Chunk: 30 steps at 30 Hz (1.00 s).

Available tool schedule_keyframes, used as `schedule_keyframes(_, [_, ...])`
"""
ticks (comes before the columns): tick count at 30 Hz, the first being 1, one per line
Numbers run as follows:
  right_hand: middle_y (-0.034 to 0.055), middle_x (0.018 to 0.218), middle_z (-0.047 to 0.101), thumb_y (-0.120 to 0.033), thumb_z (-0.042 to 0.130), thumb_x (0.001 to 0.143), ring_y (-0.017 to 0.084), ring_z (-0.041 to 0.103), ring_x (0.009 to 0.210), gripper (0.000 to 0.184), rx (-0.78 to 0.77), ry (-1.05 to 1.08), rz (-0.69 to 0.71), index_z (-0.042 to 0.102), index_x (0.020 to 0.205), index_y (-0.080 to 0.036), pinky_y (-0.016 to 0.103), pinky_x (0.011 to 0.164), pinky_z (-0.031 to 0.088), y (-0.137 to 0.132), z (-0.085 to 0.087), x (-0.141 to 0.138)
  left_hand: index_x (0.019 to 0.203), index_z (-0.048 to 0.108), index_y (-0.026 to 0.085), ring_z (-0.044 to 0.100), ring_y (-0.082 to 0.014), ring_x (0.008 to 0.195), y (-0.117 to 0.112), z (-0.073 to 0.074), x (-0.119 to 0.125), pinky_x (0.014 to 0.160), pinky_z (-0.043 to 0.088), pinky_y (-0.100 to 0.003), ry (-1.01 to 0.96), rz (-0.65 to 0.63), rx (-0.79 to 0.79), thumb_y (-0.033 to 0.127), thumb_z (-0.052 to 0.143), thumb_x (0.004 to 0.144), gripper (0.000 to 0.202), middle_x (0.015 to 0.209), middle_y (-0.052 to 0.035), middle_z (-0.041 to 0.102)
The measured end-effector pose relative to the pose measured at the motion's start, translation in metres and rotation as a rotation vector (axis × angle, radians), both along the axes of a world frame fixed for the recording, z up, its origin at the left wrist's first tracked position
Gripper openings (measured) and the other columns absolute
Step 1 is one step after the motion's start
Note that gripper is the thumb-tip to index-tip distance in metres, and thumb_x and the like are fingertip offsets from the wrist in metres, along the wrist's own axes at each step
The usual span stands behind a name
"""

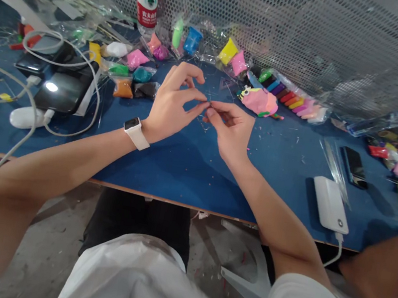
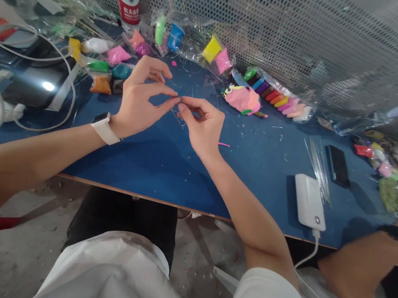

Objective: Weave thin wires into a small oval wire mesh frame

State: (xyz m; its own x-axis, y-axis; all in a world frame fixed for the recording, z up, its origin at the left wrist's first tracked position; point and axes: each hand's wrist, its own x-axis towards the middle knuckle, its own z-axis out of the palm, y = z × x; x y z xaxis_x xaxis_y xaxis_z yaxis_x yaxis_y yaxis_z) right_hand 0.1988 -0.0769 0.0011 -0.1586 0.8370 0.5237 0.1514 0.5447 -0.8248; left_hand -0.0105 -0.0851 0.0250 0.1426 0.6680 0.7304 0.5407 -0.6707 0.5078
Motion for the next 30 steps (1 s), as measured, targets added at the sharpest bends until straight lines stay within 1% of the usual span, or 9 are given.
schedule_keyframes(3, [0.0028,0.109,0.087,-0.073,0.088,0.096,0.024,0.087,0.096,0.048,-0.041,0.091,0.030,0.088,0.115,-0.030,0.042,0.088,0.078,-0.001,0.000,-0.002,0.104,0.079,0.029,0.068,-0.0284,0.115,0.008,-0.004,-0.002,0.101,0.061,-0.054,0.041,0.013,0.219,0.050,0.069,0.115,0.026,0.134,-0.0110,0.073])
schedule_keyframes(6, [0.0018,0.103,0.087,-0.072,0.091,0.094,0.023,0.086,0.091,0.045,-0.044,0.120,0.007,0.089,0.112,-0.030,0.044,0.088,0.078,-0.005,0.002,-0.003,0.106,0.077,0.028,0.068,-0.0280,0.112,0.010,-0.005,-0.003,0.101,0.060,-0.056,0.128,0.033,0.279,0.045,0.064,0.118,0.025,0.134,-0.0112,0.074])
schedule_keyframes(10, [0.0025,0.102,0.088,-0.071,0.089,0.096,0.025,0.087,0.096,0.042,0.044,0.078,-0.047,0.091,0.108,-0.030,0.047,0.095,0.076,-0.008,0.006,-0.002,0.113,0.075,0.027,0.071,-0.0305,0.119,0.004,-0.004,-0.002,0.108,0.058,-0.058,0.200,0.062,0.224,0.044,0.059,0.119,0.024,0.138,-0.0114,0.074])
schedule_keyframes(13, [0.0026,0.102,0.088,-0.070,0.088,0.098,0.026,0.086,0.098,0.040,0.094,0.047,-0.058,0.091,0.107,-0.030,0.046,0.095,0.075,-0.007,0.009,0.000,0.119,0.072,0.028,0.070,-0.0334,0.130,0.003,-0.005,-0.003,0.114,0.055,-0.060,0.218,0.063,0.142,0.045,0.060,0.119,0.021,0.144,-0.0115,0.071])
schedule_keyframes(15, [0.0027,0.103,0.088,-0.069,0.087,0.099,0.025,0.086,0.096,0.040,0.113,0.028,-0.052,0.091,0.106,-0.030,0.045,0.093,0.075,-0.007,0.011,0.000,0.119,0.070,0.028,0.068,-0.0343,0.130,0.005,-0.007,-0.004,0.112,0.053,-0.061,0.237,0.046,0.155,0.045,0.059,0.119,0.020,0.146,-0.0118,0.070])
schedule_keyframes(19, [0.0032,0.101,0.088,-0.069,0.086,0.099,0.024,0.085,0.092,0.042,0.115,-0.011,-0.046,0.091,0.103,-0.028,0.042,0.087,0.074,-0.007,0.015,0.001,0.117,0.065,0.029,0.065,-0.0347,0.125,0.010,-0.010,-0.005,0.103,0.053,-0.061,0.301,0.036,0.250,0.040,0.053,0.120,0.017,0.147,-0.0122,0.070])
schedule_keyframes(22, [0.0030,0.099,0.088,-0.070,0.086,0.099,0.023,0.084,0.090,0.042,0.111,-0.039,-0.038,0.091,0.101,-0.028,0.041,0.084,0.073,-0.007,0.020,0.003,0.116,0.062,0.026,0.065,-0.0351,0.124,0.011,-0.009,-0.004,0.102,0.053,-0.060,0.334,0.022,0.267,0.036,0.052,0.119,0.014,0.147,-0.0137,0.068])
schedule_keyframes(25, [0.0025,0.097,0.087,-0.068,0.087,0.099,0.023,0.084,0.088,0.040,0.106,-0.063,-0.013,0.091,0.101,-0.028,0.041,0.085,0.073,-0.006,0.024,0.006,0.116,0.062,0.024,0.068,-0.0354,0.126,0.009,-0.007,-0.003,0.103,0.054,-0.058,0.349,0.018,0.226,0.033,0.053,0.118,0.012,0.148,-0.0151,0.066])
schedule_keyframes(30, [0.0023,0.095,0.087,-0.062,0.089,0.099,0.023,0.084,0.088,0.034,0.086,-0.099,0.021,0.091,0.100,-0.028,0.041,0.085,0.072,-0.001,0.025,0.011,0.120,0.063,0.025,0.068,-0.0354,0.131,0.007,-0.007,-0.001,0.107,0.054,-0.053,0.356,0.007,0.130,0.031,0.058,0.115,0.010,0.154,-0.0168,0.062])
